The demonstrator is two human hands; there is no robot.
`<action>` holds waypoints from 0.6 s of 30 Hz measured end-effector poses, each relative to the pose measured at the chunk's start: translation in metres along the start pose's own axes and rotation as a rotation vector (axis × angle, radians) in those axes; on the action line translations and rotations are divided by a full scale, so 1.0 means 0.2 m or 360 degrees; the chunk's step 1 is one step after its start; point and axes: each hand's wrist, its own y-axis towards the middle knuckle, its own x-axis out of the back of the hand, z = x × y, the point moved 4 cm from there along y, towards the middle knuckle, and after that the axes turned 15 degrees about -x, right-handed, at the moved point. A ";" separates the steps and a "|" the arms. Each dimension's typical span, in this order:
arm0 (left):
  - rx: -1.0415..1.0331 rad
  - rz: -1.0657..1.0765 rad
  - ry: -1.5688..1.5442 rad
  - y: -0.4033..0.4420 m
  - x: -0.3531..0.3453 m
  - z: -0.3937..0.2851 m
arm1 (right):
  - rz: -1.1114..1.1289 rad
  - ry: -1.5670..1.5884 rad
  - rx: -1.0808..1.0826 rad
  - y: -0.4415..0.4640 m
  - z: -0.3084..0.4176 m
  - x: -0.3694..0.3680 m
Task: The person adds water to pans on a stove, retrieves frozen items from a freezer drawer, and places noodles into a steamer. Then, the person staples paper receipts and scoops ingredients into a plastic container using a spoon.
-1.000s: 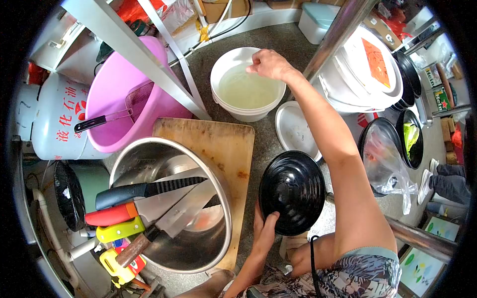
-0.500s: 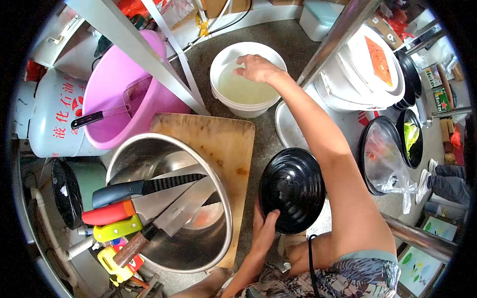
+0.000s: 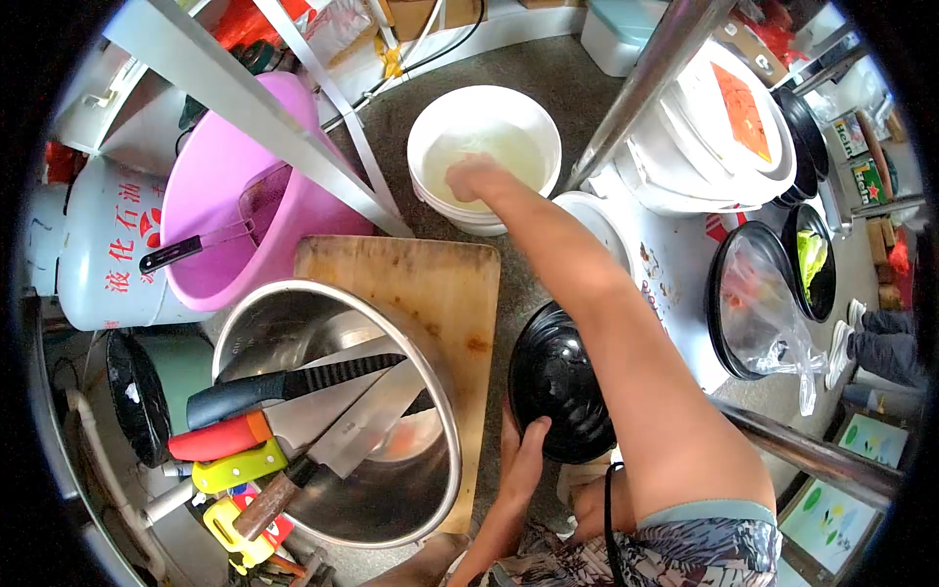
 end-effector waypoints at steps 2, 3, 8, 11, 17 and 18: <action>-0.0007 0.0012 0.0070 0.00 0.02 0.03 | 0.0197 -0.0204 -0.0192 -0.11 -0.06 0.11; -0.0011 0.0017 0.0104 0.01 0.03 0.05 | 0.0197 -0.0205 -0.0191 -0.14 -0.10 0.13; -0.0082 -0.0023 -0.0154 0.02 0.00 0.06 | -0.0038 -0.0091 -0.0327 -0.14 -0.32 0.23; -0.0152 0.0025 -0.0155 0.02 -0.02 0.05 | 0.0046 -0.0001 -0.0291 -0.14 -0.42 0.32; -0.0140 0.0054 -0.0160 0.03 -0.03 0.07 | -0.0304 0.0209 -0.0302 -0.22 -0.44 0.51; -0.0138 0.0066 -0.0178 0.03 -0.03 0.06 | -0.0354 0.0284 -0.0236 -0.24 -0.44 0.56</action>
